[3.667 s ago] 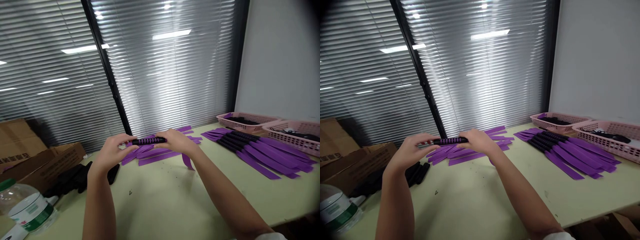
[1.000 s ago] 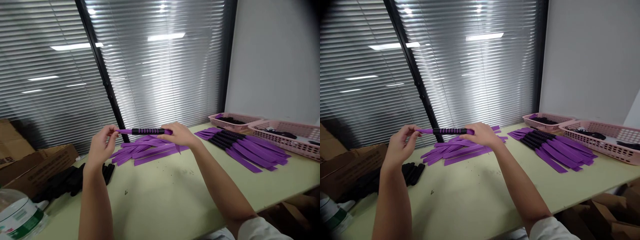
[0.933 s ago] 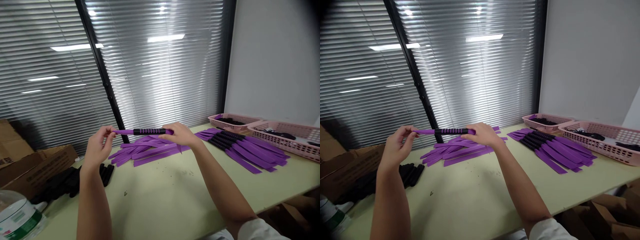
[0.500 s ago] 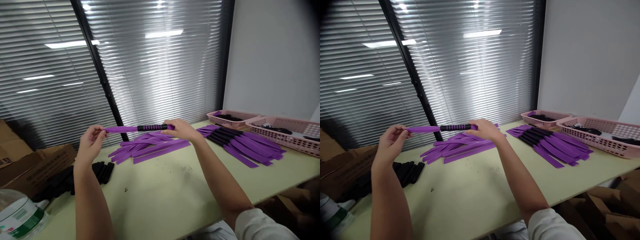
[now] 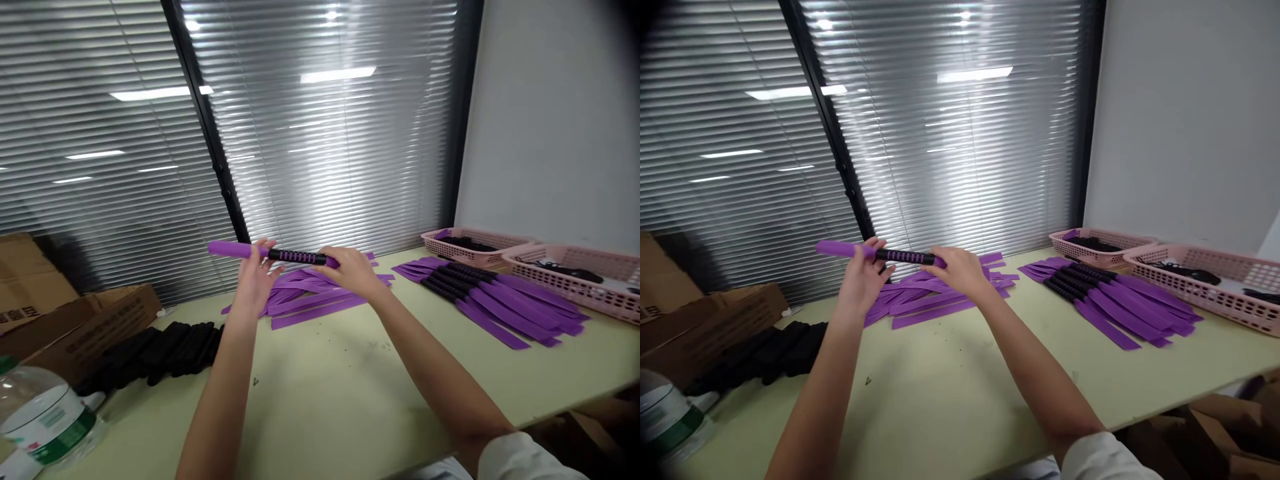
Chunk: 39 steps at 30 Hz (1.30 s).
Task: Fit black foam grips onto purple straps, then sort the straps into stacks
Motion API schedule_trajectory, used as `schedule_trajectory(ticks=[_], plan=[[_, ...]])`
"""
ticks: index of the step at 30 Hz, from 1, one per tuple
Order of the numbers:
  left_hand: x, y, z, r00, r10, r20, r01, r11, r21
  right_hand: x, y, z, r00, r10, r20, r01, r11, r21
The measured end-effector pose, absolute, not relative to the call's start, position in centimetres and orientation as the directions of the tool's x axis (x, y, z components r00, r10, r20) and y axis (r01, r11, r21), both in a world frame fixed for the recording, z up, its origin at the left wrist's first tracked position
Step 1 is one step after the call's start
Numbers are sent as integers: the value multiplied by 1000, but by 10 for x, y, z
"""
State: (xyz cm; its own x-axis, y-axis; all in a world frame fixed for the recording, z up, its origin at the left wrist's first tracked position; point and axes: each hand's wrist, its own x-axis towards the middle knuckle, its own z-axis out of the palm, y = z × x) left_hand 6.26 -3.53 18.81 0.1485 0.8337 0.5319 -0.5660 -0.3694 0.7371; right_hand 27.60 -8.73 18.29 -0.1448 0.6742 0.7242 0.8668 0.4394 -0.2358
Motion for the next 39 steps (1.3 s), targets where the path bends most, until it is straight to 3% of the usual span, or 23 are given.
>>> schedule_trajectory(ticks=[3, 6, 9, 11, 13, 18, 20, 28, 33, 39], plan=[[76, -37, 184, 122, 874, 470, -556, -332, 762, 276, -84, 179, -232, 797, 558, 859, 437, -267], [75, -35, 184, 130, 905, 405, -511, -289, 810, 290, -78, 177, -351, 898, 266, 809, 433, -398], [69, -32, 183, 185, 914, 360, -412, -261, 873, 305, -75, 176, -374, 927, -32, 767, 290, -572], [69, -32, 181, 222, 914, 339, -345, -251, 904, 308, -75, 176, -360, 927, -103, 740, 217, -637], [71, -32, 178, 275, 905, 324, -285, -245, 927, 304, -75, 176, -366, 931, -1, 704, 276, -654], [79, -35, 172, 389, 872, 295, -192, -237, 952, 274, -69, 166, -273, 821, 501, 600, 552, -579], [79, -35, 171, 405, 870, 281, -150, -240, 959, 262, -65, 160, -187, 799, 572, 587, 558, -587], [72, -29, 169, 419, 869, 263, -36, -274, 961, 244, -58, 145, -94, 858, 504, 579, 459, -674], [70, -33, 172, 432, 838, 333, -50, -346, 937, 237, -61, 142, -266, 860, 435, 453, 510, -731], [63, -29, 175, 413, 822, 392, -56, -406, 912, 233, -61, 139, -424, 784, 453, 374, 608, -701]])
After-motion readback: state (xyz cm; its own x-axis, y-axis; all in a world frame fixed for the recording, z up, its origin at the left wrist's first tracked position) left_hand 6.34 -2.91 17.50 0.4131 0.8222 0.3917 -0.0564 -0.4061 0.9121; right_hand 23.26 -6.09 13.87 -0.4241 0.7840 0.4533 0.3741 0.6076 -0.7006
